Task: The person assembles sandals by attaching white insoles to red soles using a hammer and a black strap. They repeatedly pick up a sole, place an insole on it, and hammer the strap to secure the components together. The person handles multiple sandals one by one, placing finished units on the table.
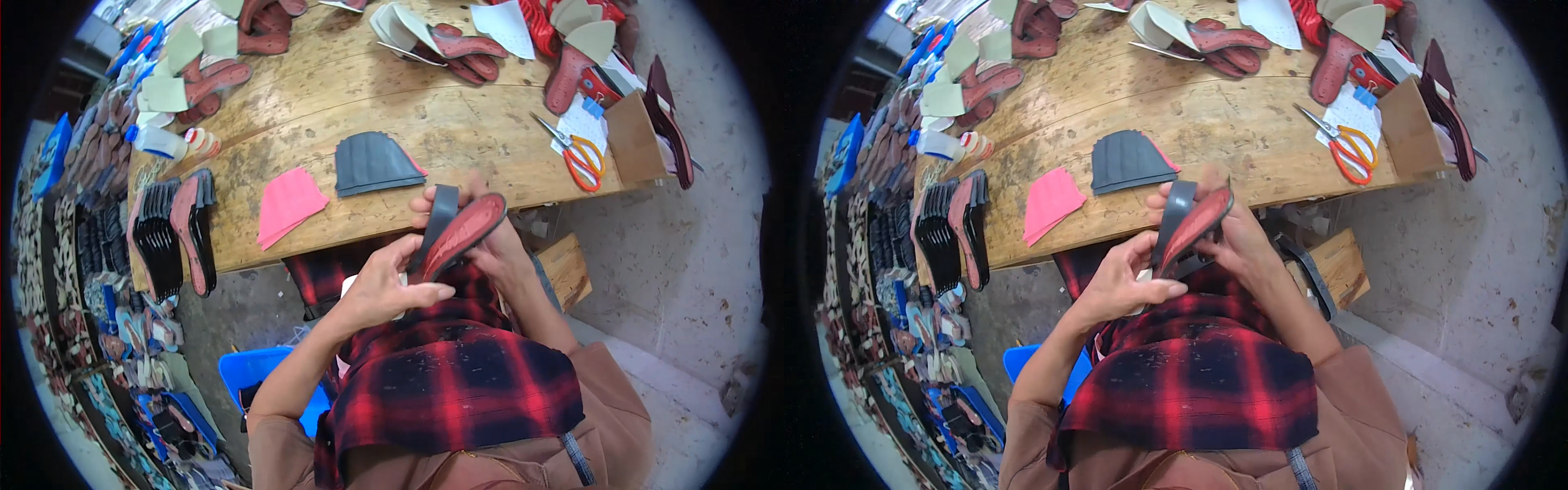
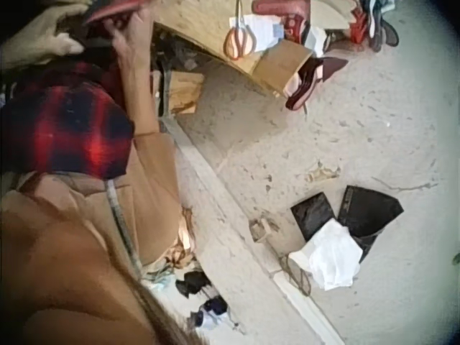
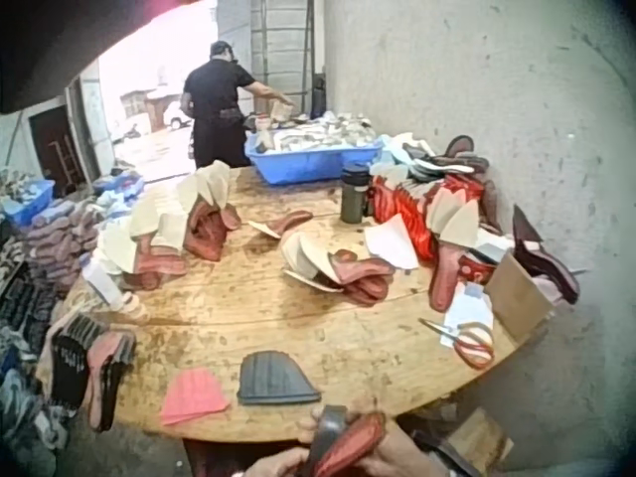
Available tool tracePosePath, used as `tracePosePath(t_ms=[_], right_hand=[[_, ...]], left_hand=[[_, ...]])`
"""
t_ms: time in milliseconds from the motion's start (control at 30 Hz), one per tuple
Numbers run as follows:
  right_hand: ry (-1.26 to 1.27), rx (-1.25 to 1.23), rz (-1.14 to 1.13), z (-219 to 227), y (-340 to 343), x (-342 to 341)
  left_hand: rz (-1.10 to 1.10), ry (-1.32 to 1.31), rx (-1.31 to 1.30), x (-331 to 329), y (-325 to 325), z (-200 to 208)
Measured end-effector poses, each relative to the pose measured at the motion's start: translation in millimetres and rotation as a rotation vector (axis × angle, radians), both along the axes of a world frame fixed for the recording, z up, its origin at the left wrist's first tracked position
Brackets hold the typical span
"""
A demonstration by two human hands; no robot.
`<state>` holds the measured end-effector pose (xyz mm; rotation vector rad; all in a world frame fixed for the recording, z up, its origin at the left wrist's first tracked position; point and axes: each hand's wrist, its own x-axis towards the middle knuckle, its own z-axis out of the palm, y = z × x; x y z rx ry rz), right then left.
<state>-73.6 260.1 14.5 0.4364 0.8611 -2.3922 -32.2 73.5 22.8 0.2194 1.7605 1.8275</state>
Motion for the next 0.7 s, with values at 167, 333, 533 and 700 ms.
tracePosePath(t_ms=[167,333,533,700], right_hand=[[0.356,0.706,0.025,-30.8,15.3,-8.8],[0.235,0.385,-0.039,4.3,27.8,8.4],[-0.054,0.065,-0.392,-28.5,5.4,4.3],[0.185,-0.042,-0.286,-23.2,24.3,-6.5]], left_hand=[[-0.062,-0.116,0.078,7.6,0.6,15.6],[-0.012,-0.068,0.029,19.1,-9.2,-6.6],[0.124,0.699,-0.446,12.5,18.0,-52.1],[-0.238,-0.322,-0.155,-20.4,-20.1,-19.1]])
